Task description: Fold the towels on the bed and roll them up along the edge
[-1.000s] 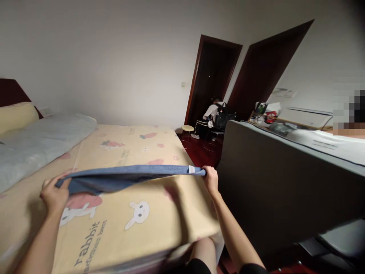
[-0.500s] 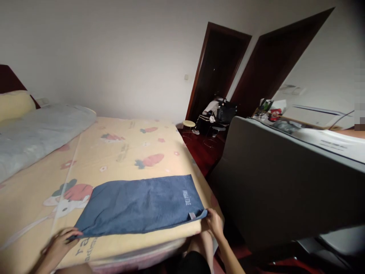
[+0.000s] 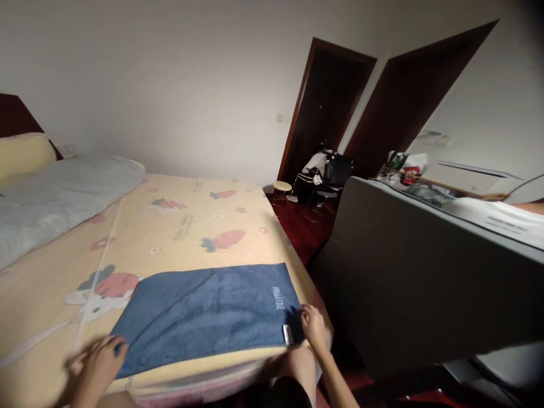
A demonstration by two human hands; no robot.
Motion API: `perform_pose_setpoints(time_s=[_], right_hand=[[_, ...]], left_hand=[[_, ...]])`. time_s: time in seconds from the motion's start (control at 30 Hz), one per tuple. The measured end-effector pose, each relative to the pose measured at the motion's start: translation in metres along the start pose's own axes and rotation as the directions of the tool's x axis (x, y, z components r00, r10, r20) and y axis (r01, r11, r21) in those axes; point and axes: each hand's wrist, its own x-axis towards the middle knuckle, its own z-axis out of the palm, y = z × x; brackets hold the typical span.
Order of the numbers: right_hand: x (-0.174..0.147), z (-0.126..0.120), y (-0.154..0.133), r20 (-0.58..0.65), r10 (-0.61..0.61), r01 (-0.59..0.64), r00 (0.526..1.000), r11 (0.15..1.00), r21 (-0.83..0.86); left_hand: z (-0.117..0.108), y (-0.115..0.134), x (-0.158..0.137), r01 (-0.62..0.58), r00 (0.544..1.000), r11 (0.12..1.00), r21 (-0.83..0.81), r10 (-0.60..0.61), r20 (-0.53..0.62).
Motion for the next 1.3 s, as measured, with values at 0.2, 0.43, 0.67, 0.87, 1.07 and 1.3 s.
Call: perform_pose_setpoints(time_s=[0.2, 0.43, 0.67, 0.87, 1.07, 1.3], right_hand=[[-0.016, 0.092, -0.141, 0.197, -0.324, 0.304, 0.925, 0.944, 0.125], [-0.037, 0.104, -0.111, 0.316, -0.272, 0.291, 0.909, 0.957, -0.013], [-0.049, 0.032, 0.035, 0.145, -0.001, 0.025, 0.989, 0.986, -0.167], [-0.038, 0.068, -0.041, 0.056, -0.106, 0.113, 0.993, 0.983, -0.141], [-0.045, 0.126, -0.149, 0.246, -0.359, 0.358, 0.900, 0.932, 0.053], [-0.037, 0.066, -0.022, 0.157, -0.046, 0.067, 0.987, 0.989, -0.133]], left_hand=[[0.039, 0.186, -0.017, -0.339, 0.937, 0.930, -0.143, 0.347, 0.032], [0.070, 0.155, -0.038, -0.186, 0.948, 0.982, -0.018, 0.184, 0.259], [0.047, -0.014, -0.055, 0.135, 0.988, 0.875, -0.466, -0.154, -0.004], [0.044, 0.093, -0.041, 0.040, 0.997, 0.960, -0.276, -0.055, -0.047], [0.064, 0.208, -0.042, -0.327, 0.907, 0.943, -0.058, 0.330, 0.263], [0.034, 0.048, -0.025, 0.068, 0.992, 0.998, 0.014, -0.069, 0.105]])
